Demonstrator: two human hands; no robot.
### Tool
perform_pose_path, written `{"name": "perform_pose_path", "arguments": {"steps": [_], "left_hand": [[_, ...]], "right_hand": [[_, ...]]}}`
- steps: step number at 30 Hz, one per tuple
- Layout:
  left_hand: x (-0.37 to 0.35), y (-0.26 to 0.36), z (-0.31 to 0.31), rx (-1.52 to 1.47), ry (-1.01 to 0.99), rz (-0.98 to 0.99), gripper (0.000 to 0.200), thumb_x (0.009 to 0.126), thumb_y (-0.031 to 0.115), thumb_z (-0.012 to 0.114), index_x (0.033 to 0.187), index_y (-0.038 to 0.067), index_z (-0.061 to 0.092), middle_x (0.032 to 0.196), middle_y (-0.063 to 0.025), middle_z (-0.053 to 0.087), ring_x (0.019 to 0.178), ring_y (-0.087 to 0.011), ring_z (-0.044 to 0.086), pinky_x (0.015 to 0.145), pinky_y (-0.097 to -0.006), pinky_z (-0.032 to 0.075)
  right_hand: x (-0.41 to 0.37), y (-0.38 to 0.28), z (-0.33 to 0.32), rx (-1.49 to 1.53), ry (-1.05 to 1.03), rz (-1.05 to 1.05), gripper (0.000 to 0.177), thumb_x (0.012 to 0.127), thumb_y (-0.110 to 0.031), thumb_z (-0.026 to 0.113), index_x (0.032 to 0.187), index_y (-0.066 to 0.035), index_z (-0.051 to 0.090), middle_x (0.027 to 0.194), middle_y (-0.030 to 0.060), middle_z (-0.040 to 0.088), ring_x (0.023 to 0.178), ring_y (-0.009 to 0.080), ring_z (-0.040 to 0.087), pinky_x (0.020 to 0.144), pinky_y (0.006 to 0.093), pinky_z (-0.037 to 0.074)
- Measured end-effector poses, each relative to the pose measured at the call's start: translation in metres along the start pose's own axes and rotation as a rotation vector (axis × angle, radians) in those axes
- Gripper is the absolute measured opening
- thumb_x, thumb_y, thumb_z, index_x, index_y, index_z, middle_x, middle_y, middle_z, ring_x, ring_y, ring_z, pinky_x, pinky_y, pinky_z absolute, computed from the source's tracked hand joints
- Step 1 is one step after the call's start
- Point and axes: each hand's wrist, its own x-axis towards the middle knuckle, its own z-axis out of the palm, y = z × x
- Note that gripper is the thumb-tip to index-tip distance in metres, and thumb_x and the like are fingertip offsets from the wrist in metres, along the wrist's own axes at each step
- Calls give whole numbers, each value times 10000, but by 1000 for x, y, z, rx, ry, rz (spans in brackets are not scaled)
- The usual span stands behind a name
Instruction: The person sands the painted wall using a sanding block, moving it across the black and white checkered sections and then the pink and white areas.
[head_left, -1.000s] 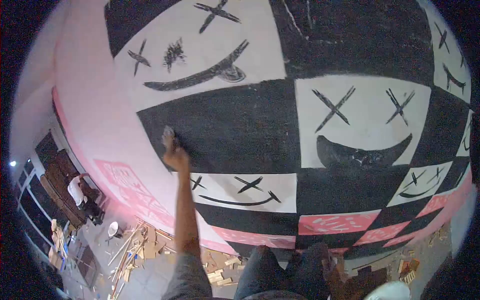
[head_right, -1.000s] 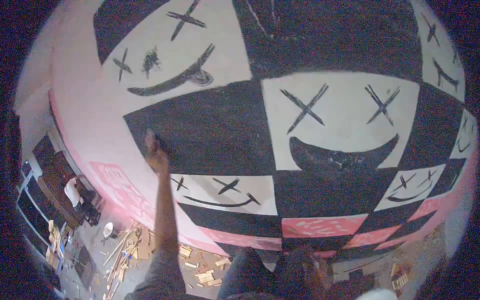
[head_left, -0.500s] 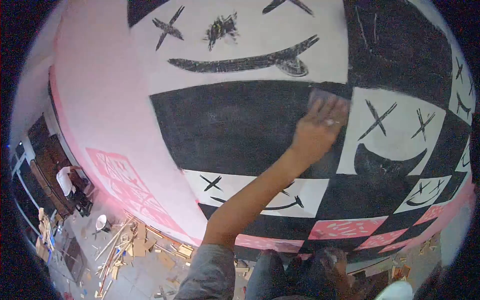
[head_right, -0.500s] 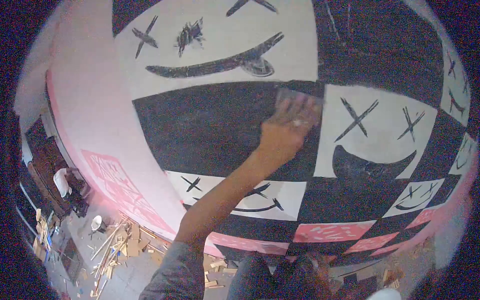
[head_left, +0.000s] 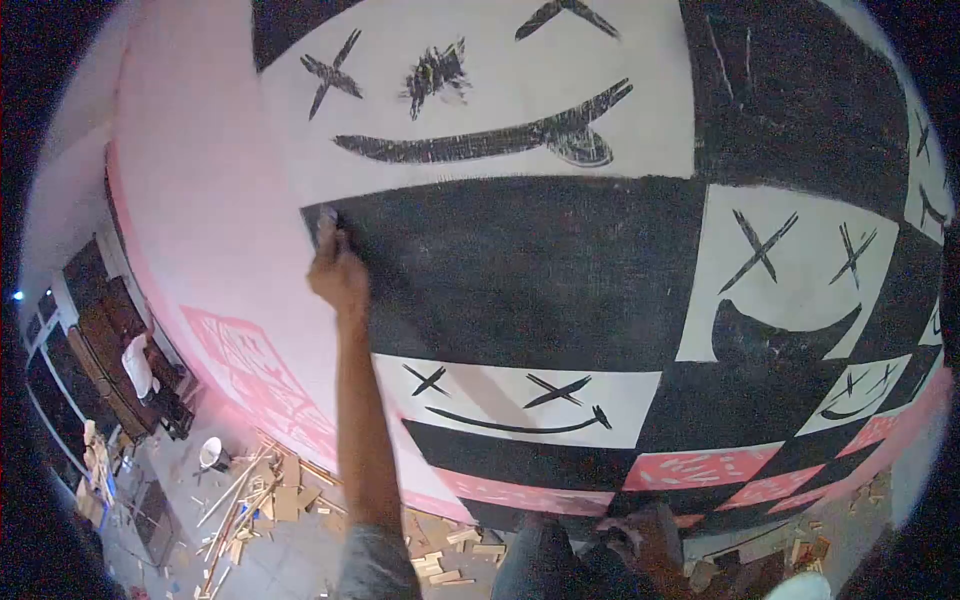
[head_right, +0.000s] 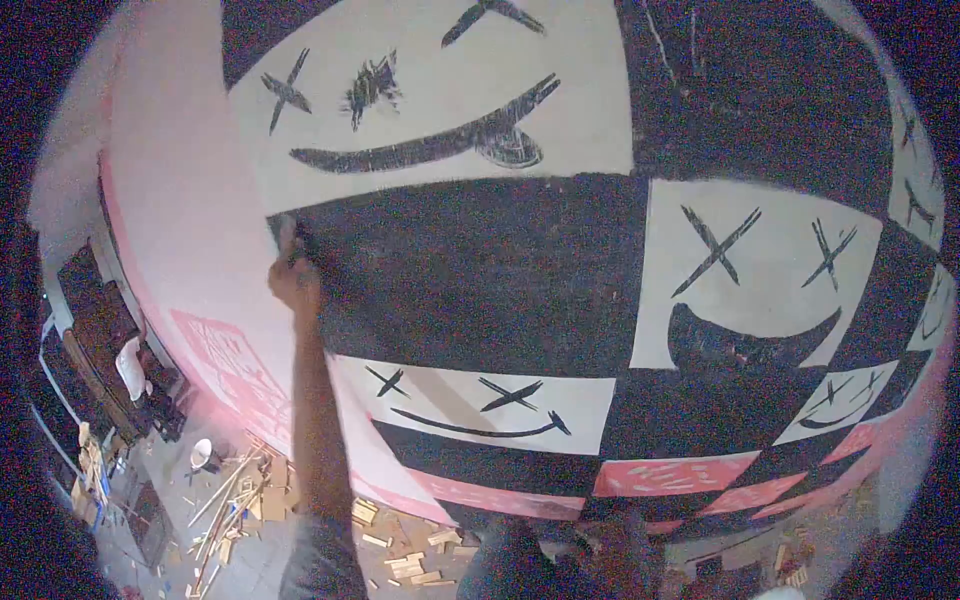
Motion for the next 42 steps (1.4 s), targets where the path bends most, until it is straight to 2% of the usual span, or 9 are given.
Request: {"name": "perform_pose_path", "arguments": {"steps": [3, 6, 9, 16, 23, 28, 31, 35, 42], "left_hand": [[-33, 97, 44, -19, 307, 284, 413, 700, 102, 612, 1107, 63, 668, 961, -157, 694, 681, -253, 674, 559, -351, 506], [-101, 232, 70, 184, -392, 204, 778, 678, 180, 638, 1409, 114, 378, 1182, -143, 612, 877, -359, 663, 592, -447, 504], [-149, 292, 112, -302, 48, 690, 599, 704, 93, 575, 1300, 117, 524, 1271, -126, 572, 1222, -341, 497, 857, -445, 520], [-75, 180, 73, -241, -217, 731, 483, 718, 19, 568, 1189, 118, 614, 1254, -118, 587, 1185, -266, 544, 973, -400, 469], [-2, 39, 36, -94, 213, 388, 496, 690, -49, 491, 1142, 82, 649, 1220, -125, 616, 1099, -292, 609, 829, -367, 540], [-58, 160, 86, 30, 395, 364, 496, 713, 36, 553, 1207, 30, 597, 1200, -197, 610, 1079, -293, 622, 797, -359, 537], [-110, 274, 70, -28, -366, 121, 578, 686, 76, 616, 1256, 9, 550, 1186, -250, 587, 894, -350, 655, 580, -458, 532], [-170, 342, 126, -439, 107, 644, 451, 729, 122, 587, 1169, 30, 613, 1189, -188, 601, 1082, -325, 601, 827, -486, 532], [-89, 207, 81, -393, -41, 907, 331, 753, 91, 576, 1072, 143, 647, 1173, -54, 628, 1123, -248, 578, 905, -384, 513]], "right_hand": [[0, -4, -12, 65, 3, 38, 325, 784, -311, 706, 1032, -110, 641, 1062, 127, 608, 936, 335, 571, 878, 438, 443], [-6, -12, -24, 145, 83, 138, 301, 814, -323, 683, 1016, -104, 642, 1063, 125, 603, 951, 325, 566, 872, 429, 454], [-18, -10, -22, 135, 155, 194, 304, 827, -322, 669, 1026, -95, 639, 1096, 143, 585, 1008, 343, 542, 908, 446, 438], [-23, -12, -20, -47, 6, 236, 384, 785, -303, 691, 1122, -127, 636, 1143, 158, 579, 1110, 371, 510, 992, 493, 373], [4, -8, -39, 25, -55, 61, 378, 711, -291, 729, 1070, -197, 664, 1005, 93, 632, 943, 330, 555, 857, 448, 406], [2, -4, -50, 28, -73, 53, 383, 685, -287, 743, 1055, -214, 672, 960, 71, 652, 890, 312, 573, 811, 432, 419], [-14, 2, -42, 27, -45, 98, 388, 695, -287, 741, 1064, -195, 667, 981, 78, 647, 918, 312, 570, 830, 438, 417], [-25, 6, -39, -30, -27, 145, 395, 708, -288, 738, 1077, -170, 661, 1009, 88, 642, 954, 312, 567, 855, 446, 415], [-14, -11, -19, 11, -51, 137, 412, 731, -289, 734, 1099, -126, 649, 1059, 106, 632, 1018, 313, 562, 899, 460, 412]]}}
